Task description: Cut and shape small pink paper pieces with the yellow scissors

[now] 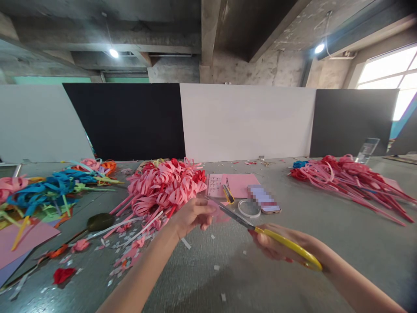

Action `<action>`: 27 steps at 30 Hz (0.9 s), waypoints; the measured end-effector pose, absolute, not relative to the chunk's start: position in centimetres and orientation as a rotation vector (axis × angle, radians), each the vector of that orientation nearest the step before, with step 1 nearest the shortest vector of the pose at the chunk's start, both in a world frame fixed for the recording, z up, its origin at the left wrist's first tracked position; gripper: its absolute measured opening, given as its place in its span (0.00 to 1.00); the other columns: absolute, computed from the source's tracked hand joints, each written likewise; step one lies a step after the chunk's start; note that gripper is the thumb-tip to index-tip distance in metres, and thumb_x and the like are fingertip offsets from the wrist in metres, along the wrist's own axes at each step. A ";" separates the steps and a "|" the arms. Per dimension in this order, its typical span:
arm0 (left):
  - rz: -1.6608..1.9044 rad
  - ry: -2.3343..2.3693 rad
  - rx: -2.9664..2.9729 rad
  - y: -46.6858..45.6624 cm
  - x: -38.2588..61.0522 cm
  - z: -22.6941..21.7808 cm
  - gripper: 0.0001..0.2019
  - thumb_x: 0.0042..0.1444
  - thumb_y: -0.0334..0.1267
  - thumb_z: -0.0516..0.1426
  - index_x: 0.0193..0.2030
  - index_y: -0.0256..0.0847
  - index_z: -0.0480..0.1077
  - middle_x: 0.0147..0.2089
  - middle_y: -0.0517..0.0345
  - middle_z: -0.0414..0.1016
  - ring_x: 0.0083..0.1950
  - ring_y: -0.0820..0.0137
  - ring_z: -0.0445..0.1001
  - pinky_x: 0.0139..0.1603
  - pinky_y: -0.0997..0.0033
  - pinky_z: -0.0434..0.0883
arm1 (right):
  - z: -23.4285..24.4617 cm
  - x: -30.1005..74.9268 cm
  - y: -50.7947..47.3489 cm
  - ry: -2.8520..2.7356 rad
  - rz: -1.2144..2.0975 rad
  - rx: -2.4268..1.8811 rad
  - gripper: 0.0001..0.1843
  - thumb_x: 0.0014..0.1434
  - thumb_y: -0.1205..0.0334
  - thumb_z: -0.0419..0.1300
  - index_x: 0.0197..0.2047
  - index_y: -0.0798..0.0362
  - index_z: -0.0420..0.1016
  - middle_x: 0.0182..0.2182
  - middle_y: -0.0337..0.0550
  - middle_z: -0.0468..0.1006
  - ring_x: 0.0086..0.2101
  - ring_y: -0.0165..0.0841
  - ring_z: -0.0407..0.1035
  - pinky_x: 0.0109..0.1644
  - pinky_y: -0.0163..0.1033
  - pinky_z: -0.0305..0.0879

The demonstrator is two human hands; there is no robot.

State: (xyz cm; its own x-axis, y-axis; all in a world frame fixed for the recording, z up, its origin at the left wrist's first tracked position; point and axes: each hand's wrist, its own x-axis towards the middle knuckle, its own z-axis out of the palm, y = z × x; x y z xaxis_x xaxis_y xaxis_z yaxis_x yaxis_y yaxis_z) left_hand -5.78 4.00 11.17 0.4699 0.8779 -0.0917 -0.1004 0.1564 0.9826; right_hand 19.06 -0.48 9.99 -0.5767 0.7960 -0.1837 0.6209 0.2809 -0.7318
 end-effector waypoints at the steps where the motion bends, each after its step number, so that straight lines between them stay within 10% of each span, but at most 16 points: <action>1: 0.824 0.820 1.212 4.0 -5.8 11.2 0.04 0.45 0.33 0.58 0.24 0.36 0.72 0.15 0.57 0.68 0.13 0.80 0.61 0.13 0.80 0.58 | 9.8 19.1 -0.4 -2.350 1.179 -1.279 0.27 0.52 0.36 0.39 0.24 0.52 0.58 0.15 0.33 0.57 0.16 0.24 0.51 0.16 0.29 0.48; 27: 0.559 0.887 1.232 4.3 -6.9 11.6 0.04 0.41 0.31 0.58 0.20 0.33 0.70 0.13 0.61 0.68 0.11 0.81 0.60 0.11 0.83 0.55 | 9.2 19.3 0.2 -2.524 1.056 -1.397 0.24 0.57 0.49 0.42 0.14 0.52 0.50 0.09 0.34 0.54 0.11 0.23 0.50 0.14 0.30 0.47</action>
